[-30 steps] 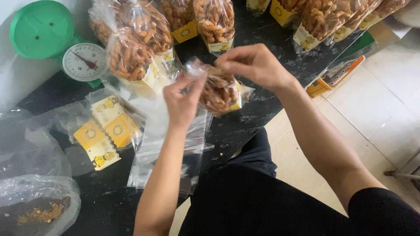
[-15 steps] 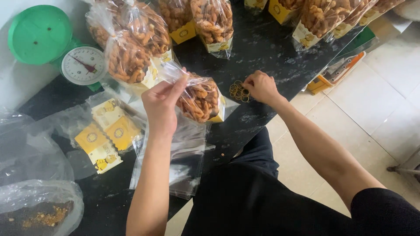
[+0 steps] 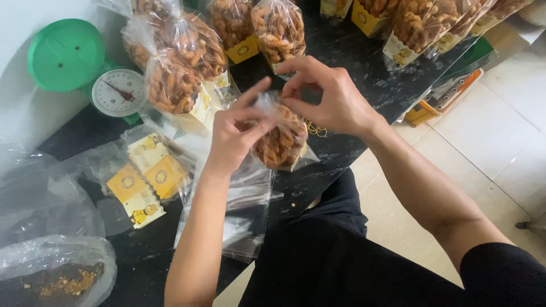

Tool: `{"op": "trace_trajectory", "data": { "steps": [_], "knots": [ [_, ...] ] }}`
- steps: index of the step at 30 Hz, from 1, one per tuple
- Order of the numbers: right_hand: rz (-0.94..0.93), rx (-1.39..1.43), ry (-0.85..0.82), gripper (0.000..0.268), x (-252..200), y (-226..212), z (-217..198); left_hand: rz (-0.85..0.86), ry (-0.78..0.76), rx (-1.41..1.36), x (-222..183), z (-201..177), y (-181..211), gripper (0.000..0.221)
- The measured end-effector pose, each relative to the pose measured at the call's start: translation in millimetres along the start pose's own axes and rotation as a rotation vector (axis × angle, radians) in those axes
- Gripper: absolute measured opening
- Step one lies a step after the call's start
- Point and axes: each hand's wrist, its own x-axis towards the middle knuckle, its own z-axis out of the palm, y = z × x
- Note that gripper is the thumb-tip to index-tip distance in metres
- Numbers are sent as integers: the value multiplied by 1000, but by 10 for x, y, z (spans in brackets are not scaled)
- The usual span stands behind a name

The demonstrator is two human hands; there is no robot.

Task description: Packaging baked snacks into plastic bags and sealing them with rubber bands.

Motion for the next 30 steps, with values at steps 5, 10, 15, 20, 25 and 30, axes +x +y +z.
{"op": "trace_trajectory", "data": {
  "steps": [5, 10, 15, 20, 25, 30],
  "knots": [
    [-278, 9, -39, 52, 5, -14, -84, -407, -15, -135, -45, 15, -8, 11],
    [-222, 159, -98, 58, -63, -24, -134, -60, -151, -46, 59, 5, 219, 12],
    [-274, 80, -86, 59, -85, -57, -175, -223, -152, 20, 41, 27, 162, 16],
    [-356, -176, -10, 45, -54, -72, -170, -26, -244, 106, 20, -57, 58, 17],
    [-79, 122, 146, 9, -12, 572, 137, -72, -304, 443, 199, 45, 147, 15],
    [394, 1624, -140, 11, -198, 809, 101, -208, -134, 278, 440, -111, 45, 5]
  ]
}}
